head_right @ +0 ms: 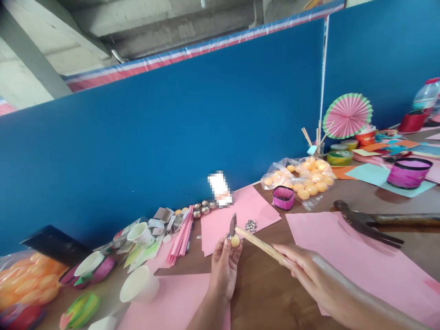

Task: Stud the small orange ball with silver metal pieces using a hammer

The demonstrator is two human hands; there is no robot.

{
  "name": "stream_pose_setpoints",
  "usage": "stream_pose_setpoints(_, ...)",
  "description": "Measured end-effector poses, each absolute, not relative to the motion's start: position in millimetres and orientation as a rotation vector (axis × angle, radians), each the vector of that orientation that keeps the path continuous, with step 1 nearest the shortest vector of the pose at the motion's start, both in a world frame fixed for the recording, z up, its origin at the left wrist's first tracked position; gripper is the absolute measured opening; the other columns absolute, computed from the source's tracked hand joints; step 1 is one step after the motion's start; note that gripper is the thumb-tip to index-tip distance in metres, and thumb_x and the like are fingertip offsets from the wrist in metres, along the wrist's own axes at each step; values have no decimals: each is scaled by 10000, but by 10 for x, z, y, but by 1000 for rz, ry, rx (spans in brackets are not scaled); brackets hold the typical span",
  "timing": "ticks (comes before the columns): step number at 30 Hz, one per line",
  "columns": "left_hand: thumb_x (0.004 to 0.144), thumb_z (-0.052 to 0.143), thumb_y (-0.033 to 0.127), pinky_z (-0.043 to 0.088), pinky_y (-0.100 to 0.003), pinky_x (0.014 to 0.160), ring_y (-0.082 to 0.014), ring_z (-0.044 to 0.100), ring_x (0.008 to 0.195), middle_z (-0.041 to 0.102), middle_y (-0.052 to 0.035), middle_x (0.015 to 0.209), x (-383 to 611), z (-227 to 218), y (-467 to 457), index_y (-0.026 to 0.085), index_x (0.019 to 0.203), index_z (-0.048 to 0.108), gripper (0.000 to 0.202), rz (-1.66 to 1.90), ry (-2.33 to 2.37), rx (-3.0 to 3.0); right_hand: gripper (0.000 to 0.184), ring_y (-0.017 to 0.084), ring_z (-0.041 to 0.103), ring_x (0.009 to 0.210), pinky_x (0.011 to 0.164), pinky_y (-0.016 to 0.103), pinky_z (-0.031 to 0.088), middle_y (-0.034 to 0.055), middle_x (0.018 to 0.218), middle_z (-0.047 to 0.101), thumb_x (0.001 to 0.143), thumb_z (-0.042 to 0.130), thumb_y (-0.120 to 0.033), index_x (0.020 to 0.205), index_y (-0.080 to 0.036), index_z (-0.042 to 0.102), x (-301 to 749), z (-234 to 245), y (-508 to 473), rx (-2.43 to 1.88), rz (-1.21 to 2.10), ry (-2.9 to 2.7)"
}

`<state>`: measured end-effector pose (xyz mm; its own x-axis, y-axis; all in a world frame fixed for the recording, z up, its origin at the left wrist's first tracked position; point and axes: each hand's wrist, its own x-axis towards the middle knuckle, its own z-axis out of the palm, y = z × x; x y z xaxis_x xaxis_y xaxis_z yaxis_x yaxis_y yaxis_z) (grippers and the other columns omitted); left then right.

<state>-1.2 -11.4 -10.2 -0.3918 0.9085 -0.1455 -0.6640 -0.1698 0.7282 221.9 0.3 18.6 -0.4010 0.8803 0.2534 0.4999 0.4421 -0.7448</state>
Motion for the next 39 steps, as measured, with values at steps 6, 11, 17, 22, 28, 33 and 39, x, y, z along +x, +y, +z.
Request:
stream_pose_setpoints(6, 722, 627, 267, 448, -293, 859, -134, 622, 864, 664, -42, 908, -16, -96, -122, 188, 959, 601, 251, 1780, 853, 420, 389, 266, 610, 931, 812, 355, 513, 35, 991, 677, 807, 408, -430, 1128, -272, 564, 2214, 200, 24, -1131, 777, -2060)
stream_pose_setpoints(11, 734, 610, 302, 464, -285, 832, -154, 632, 853, 673, -62, 888, -8, -53, -131, 166, 937, 616, 244, 1741, 848, 396, 384, 235, 633, 872, 773, 325, 525, 40, 987, 672, 820, 388, -426, 1140, -279, 543, 2200, 207, 61, -1119, 783, -2077)
stream_pose_setpoints(17, 758, 578, 308, 487, -271, 785, -187, 632, 876, 671, -105, 932, -11, -43, -139, 130, 957, 628, 272, 1701, 828, 331, 438, 223, 625, 876, 782, 320, 514, 77, 1062, 637, 821, 377, -451, 1166, -218, 511, 2243, 201, 75, -1133, 764, -2038)
stream_pose_setpoints(22, 759, 580, 238, 457, -308, 865, -174, 623, 900, 669, -83, 948, -24, -75, -137, 168, 1048, 608, 299, 1729, 748, 323, 441, 254, 608, 910, 815, 371, 494, 51, 1050, 649, 825, 378, -447, 1185, -235, 517, 2249, 184, 24, -1142, 802, -2049)
stream_pose_setpoints(28, 752, 587, 189, 400, -335, 944, -134, 623, 865, 674, -61, 896, -36, -116, -127, 189, 1092, 594, 340, 1756, 745, 350, 449, 314, 515, 1067, 948, 450, 390, 33, 1092, 631, 802, 404, -443, 1188, -249, 526, 2207, 212, 28, -1054, 814, -2075)
stream_pose_setpoints(33, 740, 600, 181, 398, -330, 947, -122, 620, 860, 671, -65, 938, -43, -144, -112, 198, 1067, 612, 328, 1762, 761, 385, 461, 330, 484, 1100, 961, 498, 362, 25, 1157, 588, 804, 369, -463, 1193, -272, 525, 2272, 261, -29, -897, 764, -2147)
stream_pose_setpoints(39, 715, 623, 181, 412, -326, 938, -131, 629, 845, 683, -64, 916, -84, -201, -67, 187, 1006, 642, 291, 1748, 819, 418, 369, 231, 569, 987, 847, 379, 473, 55, 1095, 602, 874, 322, -298, 1191, -253, 504, 2211, 653, -116, -946, 743, -2171)
